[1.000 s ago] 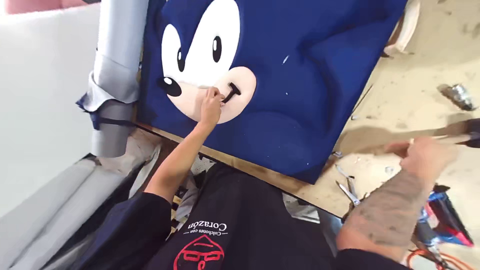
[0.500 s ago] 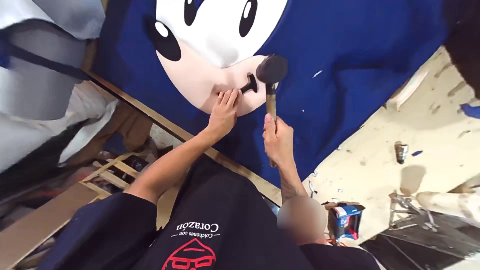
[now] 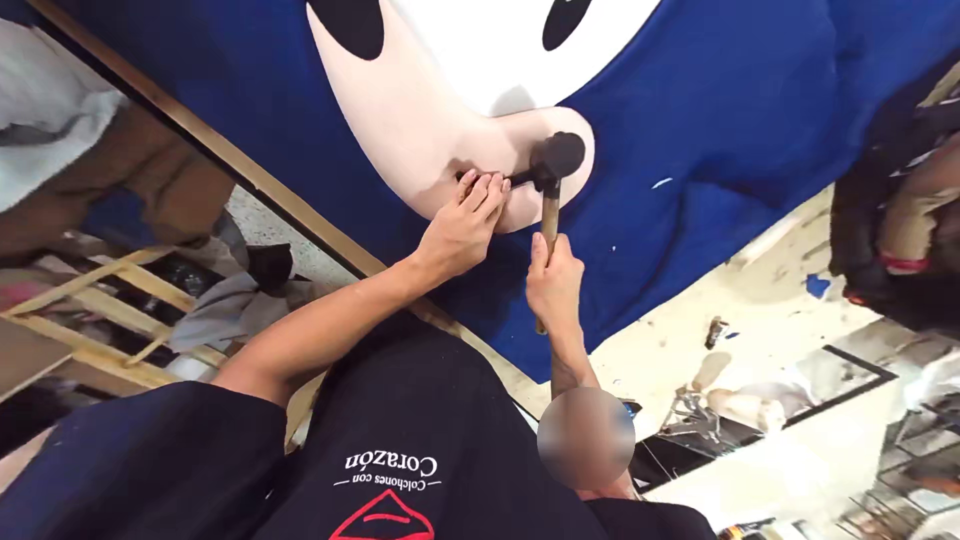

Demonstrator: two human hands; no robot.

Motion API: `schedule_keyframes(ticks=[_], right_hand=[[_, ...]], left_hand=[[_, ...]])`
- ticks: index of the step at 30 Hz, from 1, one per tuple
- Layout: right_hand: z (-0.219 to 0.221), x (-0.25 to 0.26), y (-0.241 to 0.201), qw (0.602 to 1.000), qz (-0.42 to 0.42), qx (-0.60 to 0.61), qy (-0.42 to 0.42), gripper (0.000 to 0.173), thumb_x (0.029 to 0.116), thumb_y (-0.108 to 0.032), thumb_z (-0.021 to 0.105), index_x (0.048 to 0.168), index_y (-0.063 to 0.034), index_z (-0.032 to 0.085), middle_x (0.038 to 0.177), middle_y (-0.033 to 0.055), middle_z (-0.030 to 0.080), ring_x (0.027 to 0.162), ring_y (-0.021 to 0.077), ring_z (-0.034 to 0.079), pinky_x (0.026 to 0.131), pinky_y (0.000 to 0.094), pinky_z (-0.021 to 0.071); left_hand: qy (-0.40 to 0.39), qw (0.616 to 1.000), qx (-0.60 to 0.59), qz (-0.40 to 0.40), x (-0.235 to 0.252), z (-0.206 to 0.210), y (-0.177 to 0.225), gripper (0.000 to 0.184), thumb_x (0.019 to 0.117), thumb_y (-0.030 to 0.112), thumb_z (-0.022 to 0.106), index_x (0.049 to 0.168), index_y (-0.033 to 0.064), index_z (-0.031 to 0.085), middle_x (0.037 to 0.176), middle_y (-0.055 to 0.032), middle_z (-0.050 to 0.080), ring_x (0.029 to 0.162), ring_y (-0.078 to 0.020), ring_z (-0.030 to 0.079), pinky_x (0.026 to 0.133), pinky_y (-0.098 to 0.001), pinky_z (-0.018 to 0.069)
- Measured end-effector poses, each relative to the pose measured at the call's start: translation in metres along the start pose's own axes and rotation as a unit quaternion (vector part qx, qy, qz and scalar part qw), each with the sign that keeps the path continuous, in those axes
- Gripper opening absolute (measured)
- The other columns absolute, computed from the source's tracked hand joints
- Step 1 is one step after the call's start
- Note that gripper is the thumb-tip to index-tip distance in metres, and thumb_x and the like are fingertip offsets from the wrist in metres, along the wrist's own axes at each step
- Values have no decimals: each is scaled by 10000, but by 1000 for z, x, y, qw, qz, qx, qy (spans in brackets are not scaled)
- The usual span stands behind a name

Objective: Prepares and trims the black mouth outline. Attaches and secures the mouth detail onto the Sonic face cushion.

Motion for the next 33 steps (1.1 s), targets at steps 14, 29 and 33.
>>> schedule_keyframes(ticks=[14,29,33], right_hand=[[-42,10,-24,996,-9,-50,73,508,1113,-434,343,1034,1,592,639,56,549,543,194,590,530,413,521],[-22,-33,-5,987,-22,-36,153,423,1102,-317,357,1096,56,555,638,57,547,544,189,589,531,395,527],[-39,-29,-18,992,-14,-41,122,460,1115,-379,370,1033,18,588,612,39,529,521,176,572,519,378,511]], left_hand=[[32,996,-77,-19,6,-6,-11,497,1053,152,355,1508,-1,484,1582,-155,462,1487,-303,409,1262,-476,262],[22,997,-65,-27,6,0,-10,504,1059,195,337,1501,22,506,1578,-125,477,1487,-294,413,1264,-478,249],[49,996,-69,-35,9,-4,-13,498,1058,198,348,1496,34,518,1545,-125,519,1462,-283,453,1255,-466,278]])
Point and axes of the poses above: each hand's wrist, its own x-axis towards the middle knuckle, its own z-axis out of the palm, y = z × x, the point moved 10 cm from there along x, towards the middle knuckle
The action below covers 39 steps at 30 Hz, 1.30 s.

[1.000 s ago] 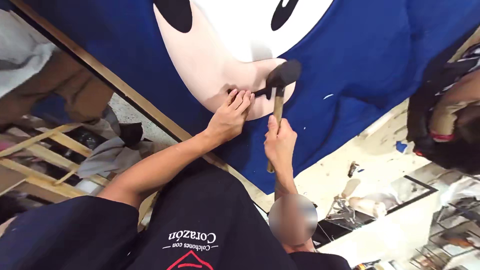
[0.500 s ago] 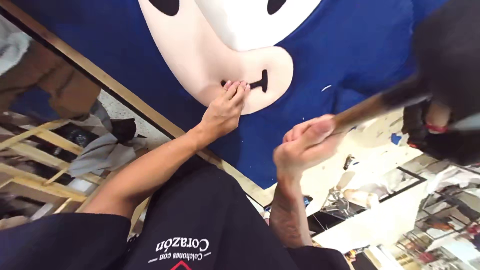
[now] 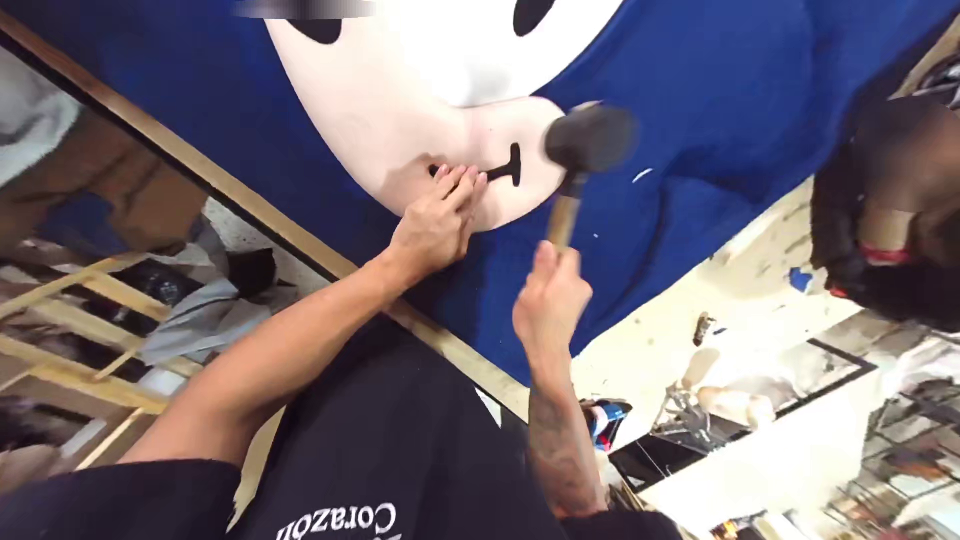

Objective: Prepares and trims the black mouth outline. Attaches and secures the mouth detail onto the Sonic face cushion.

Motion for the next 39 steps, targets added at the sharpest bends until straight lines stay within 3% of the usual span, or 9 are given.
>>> schedule_keyframes(ticks=[3,7,12,17,23,27,32,37,39], right_hand=[[-16,-32,2,991,-33,76,107,396,1117,-323,344,1093,39,504,641,12,495,508,104,522,473,318,496],[15,-16,16,998,58,-16,-10,466,1108,-416,369,1022,-13,587,621,46,545,544,196,596,532,398,520],[-55,-25,-8,976,-49,137,161,443,1129,-394,268,1064,-17,489,597,-10,433,450,96,460,415,315,444],[44,-16,29,998,39,21,-55,522,1106,-456,352,1062,1,601,649,91,574,578,253,623,560,462,539],[-49,-29,-16,981,-72,106,146,417,1126,-349,290,1089,10,499,612,7,473,471,119,502,440,338,473],[49,-27,14,997,49,-20,-51,498,1105,-443,326,1130,-9,567,689,104,608,631,285,667,586,494,563],[-42,-42,-31,986,-66,58,140,420,1125,-360,319,1050,1,521,589,-5,459,465,108,491,438,319,454],[42,-45,5,995,78,-39,-49,526,1106,-467,322,1089,-11,583,717,108,616,664,287,674,616,493,566],[0,-13,-33,999,2,-2,54,509,1112,-427,346,1036,14,589,632,71,553,555,223,603,543,426,524]], left_hand=[[13,1000,-14,-10,-10,0,3,471,1038,178,398,1449,29,574,1510,-124,556,1432,-282,494,1238,-461,317],[-9,1000,-8,-3,-11,1,5,491,1047,215,384,1489,71,542,1542,-98,527,1455,-264,463,1251,-471,281],[34,999,-37,2,-9,-10,2,444,1017,150,451,1420,67,617,1474,-94,595,1407,-254,524,1226,-451,349],[0,999,-6,40,-30,-17,-14,444,1068,196,384,1450,94,587,1583,-36,484,1519,-220,362,1277,-461,224],[-23,999,41,24,-42,-14,-23,485,1095,236,307,1524,118,501,1613,-40,443,1538,-239,323,1284,-480,176],[-42,997,36,61,-45,-14,-24,499,1092,197,279,1534,63,465,1624,-88,419,1542,-259,313,1287,-496,159],[-36,996,21,80,-47,-13,-21,501,1089,196,285,1531,37,458,1611,-120,432,1531,-285,335,1285,-499,168],[-53,994,18,90,-54,-12,-17,507,1088,216,282,1523,30,464,1604,-135,438,1531,-294,331,1282,-516,159],[-21,995,27,91,-27,-27,-36,506,1089,242,290,1505,34,490,1587,-138,461,1527,-284,342,1290,-494,161]])
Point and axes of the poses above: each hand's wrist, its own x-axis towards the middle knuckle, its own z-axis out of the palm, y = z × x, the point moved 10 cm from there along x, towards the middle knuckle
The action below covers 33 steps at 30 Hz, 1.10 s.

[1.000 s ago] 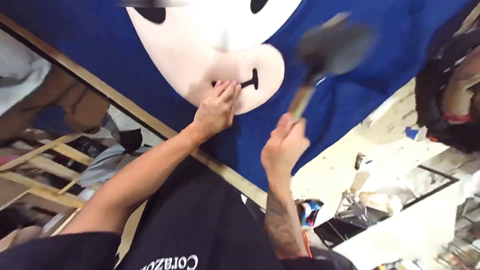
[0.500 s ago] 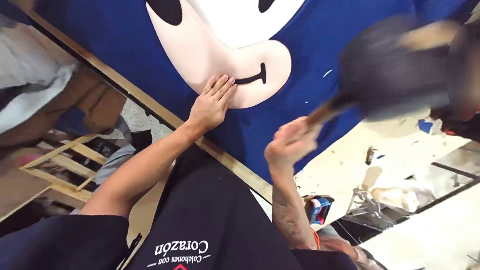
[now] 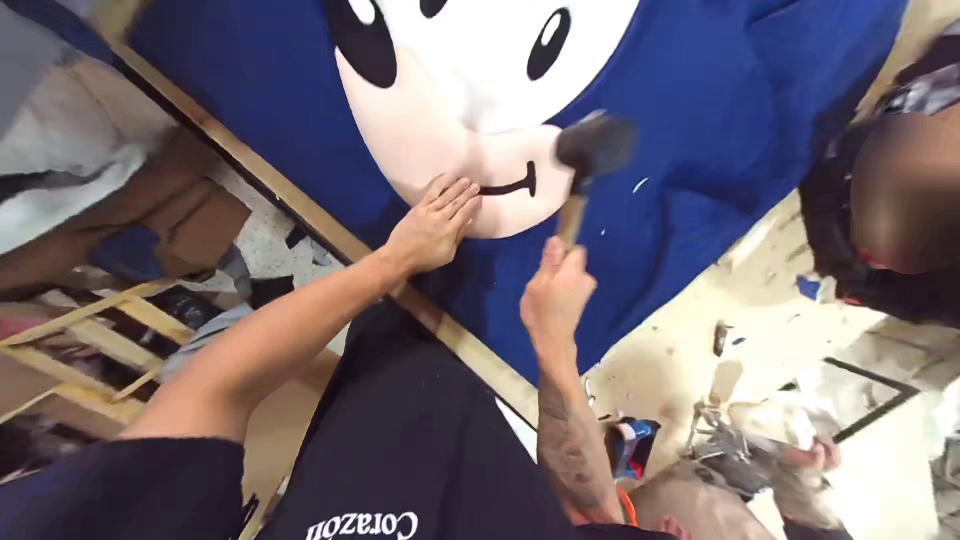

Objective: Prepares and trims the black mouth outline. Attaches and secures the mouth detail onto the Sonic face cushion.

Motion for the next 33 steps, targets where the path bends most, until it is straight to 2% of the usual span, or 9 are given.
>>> schedule_keyframes(ticks=[3,7,11,13,17,19,23,28,33], right_hand=[[-24,-39,-11,995,-63,41,64,423,1126,-352,311,1095,14,520,599,10,485,478,127,519,453,333,476],[72,-39,9,981,23,-61,-181,530,1100,-474,316,1158,-16,576,769,138,642,726,330,695,643,535,572],[-25,-35,-53,992,-108,37,51,438,1121,-389,354,1038,-5,547,592,20,483,475,140,515,453,345,465],[-20,-46,-51,985,-135,55,90,371,1115,-325,356,1064,7,515,613,17,485,492,118,513,462,327,470],[74,-36,3,978,34,-129,-158,538,1105,-472,282,1162,-14,560,761,135,647,738,335,707,642,526,576],[45,4,-33,992,-24,-96,-81,521,1110,-445,318,1140,4,579,700,123,616,655,310,676,597,501,558],[-24,-28,-69,986,-144,8,83,396,1124,-347,346,1114,7,523,615,12,504,481,111,523,447,316,470],[65,-28,-25,969,-4,-164,-185,510,1100,-474,316,1168,-30,557,732,132,633,694,344,695,604,539,562],[-48,-43,-91,982,-162,34,90,395,1116,-350,371,1128,19,510,659,20,504,517,116,512,476,326,473]], left_hand=[[89,992,-83,-26,-30,-21,0,408,1083,245,408,1297,44,691,1383,-109,664,1380,-254,555,1257,-461,288],[247,948,-112,-169,-59,-63,-49,326,1035,114,484,1267,13,688,1356,-119,672,1360,-269,563,1242,-502,321],[275,920,-108,-259,-57,-66,-74,367,1035,98,487,1368,54,635,1457,-74,608,1441,-235,479,1255,-452,310],[269,923,-102,-254,-53,-63,-74,360,1038,96,471,1350,56,647,1467,-75,600,1448,-238,471,1249,-448,309],[245,935,-88,-241,-57,-57,-64,412,1004,62,446,1364,83,646,1510,-51,565,1475,-216,436,1253,-465,287],[266,932,-69,-237,-40,-69,-84,409,993,84,476,1364,82,648,1513,-48,563,1473,-215,439,1254,-465,289],[253,932,-87,-243,-46,-62,-75,383,998,97,500,1347,74,657,1510,-62,564,1462,-232,453,1240,-456,308],[256,934,-87,-232,-50,-58,-70,380,993,92,490,1328,84,670,1502,-48,572,1464,-221,450,1237,-452,313],[261,927,-105,-249,-49,-58,-74,384,992,70,490,1330,83,672,1498,-49,578,1456,-231,461,1238,-441,317]])
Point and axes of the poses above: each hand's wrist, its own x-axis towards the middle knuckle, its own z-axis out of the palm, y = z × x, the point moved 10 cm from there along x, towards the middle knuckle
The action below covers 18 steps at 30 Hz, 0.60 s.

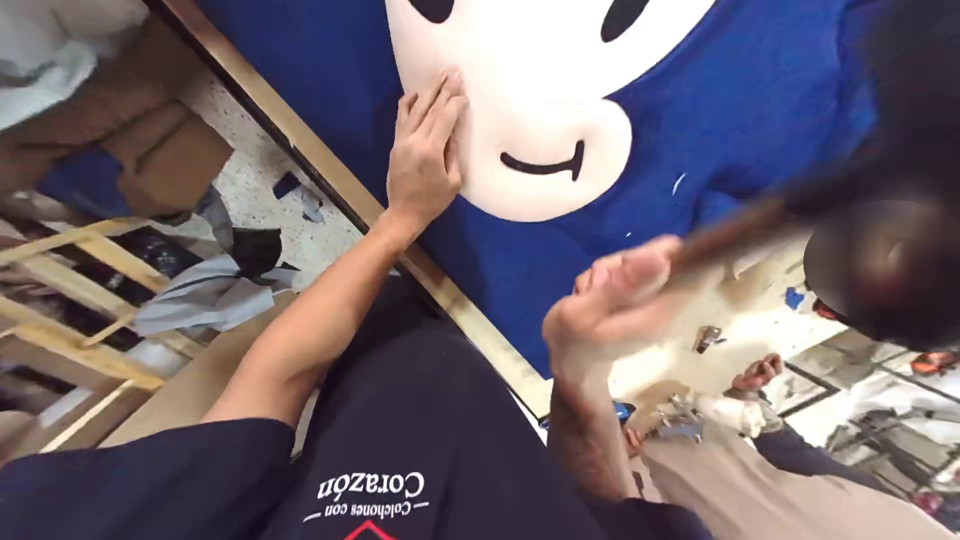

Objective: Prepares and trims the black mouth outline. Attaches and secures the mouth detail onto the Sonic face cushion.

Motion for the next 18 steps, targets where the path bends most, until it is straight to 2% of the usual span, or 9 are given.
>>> schedule_keyframes(ticks=[2,5,7,9,11,13,15,16,18], right_hand=[[46,-20,22,996,5,-73,-41,351,1078,-290,406,1107,27,555,676,68,571,544,174,582,505,366,504],[103,-39,72,931,123,-216,-268,450,1104,-366,324,1234,-10,568,864,170,672,729,351,706,638,537,579],[74,19,46,967,76,-170,-176,453,1114,-356,347,1185,23,585,762,153,631,632,312,661,583,496,552],[2,10,23,996,54,-64,-34,405,1123,-351,371,1122,26,519,654,38,506,516,146,527,494,344,485],[5,4,22,1000,15,6,27,348,1106,-289,391,1126,46,482,696,25,520,526,96,521,483,295,495],[74,-24,47,989,41,-111,-87,389,1070,-286,439,1150,65,587,801,137,636,591,247,633,538,426,539],[98,-55,71,934,125,-226,-248,459,1099,-398,339,1212,-9,555,806,152,670,720,341,709,632,527,577],[101,-18,64,935,97,-230,-252,466,1101,-378,322,1239,6,546,799,158,661,730,350,706,637,536,574],[44,14,28,978,52,-167,-116,442,1108,-358,382,1175,39,564,677,103,600,580,257,634,545,445,534]], left_hand=[[11,1000,-1,10,8,-1,-2,369,1000,78,496,1322,80,677,1493,-53,582,1453,-228,466,1232,-440,328],[-12,1000,-1,11,-10,0,3,383,988,77,496,1330,80,669,1506,-58,569,1454,-236,464,1229,-465,320],[4,999,25,25,18,-1,-4,405,982,105,510,1362,84,647,1520,-47,556,1460,-229,455,1239,-476,303],[-32,999,15,4,-7,5,3,411,994,129,513,1384,92,637,1531,-40,545,1472,-232,437,1241,-469,293],[-11,1000,15,8,7,4,0,396,1000,131,518,1375,93,642,1527,-37,550,1468,-235,441,1236,-452,307],[-7,1000,19,15,10,3,-3,385,1013,150,507,1370,91,639,1525,-42,550,1467,-221,444,1236,-455,300],[-33,999,14,6,-14,3,5,385,1029,174,491,1376,93,635,1512,-46,564,1456,-221,459,1235,-473,297],[-10,1000,28,7,6,1,0,409,1030,184,488,1407,88,615,1520,-48,556,1459,-224,456,1243,-490,291],[-10,1000,21,13,15,1,0,431,983,136,506,1396,92,622,1527,-36,550,1468,-216,443,1240,-491,293]])
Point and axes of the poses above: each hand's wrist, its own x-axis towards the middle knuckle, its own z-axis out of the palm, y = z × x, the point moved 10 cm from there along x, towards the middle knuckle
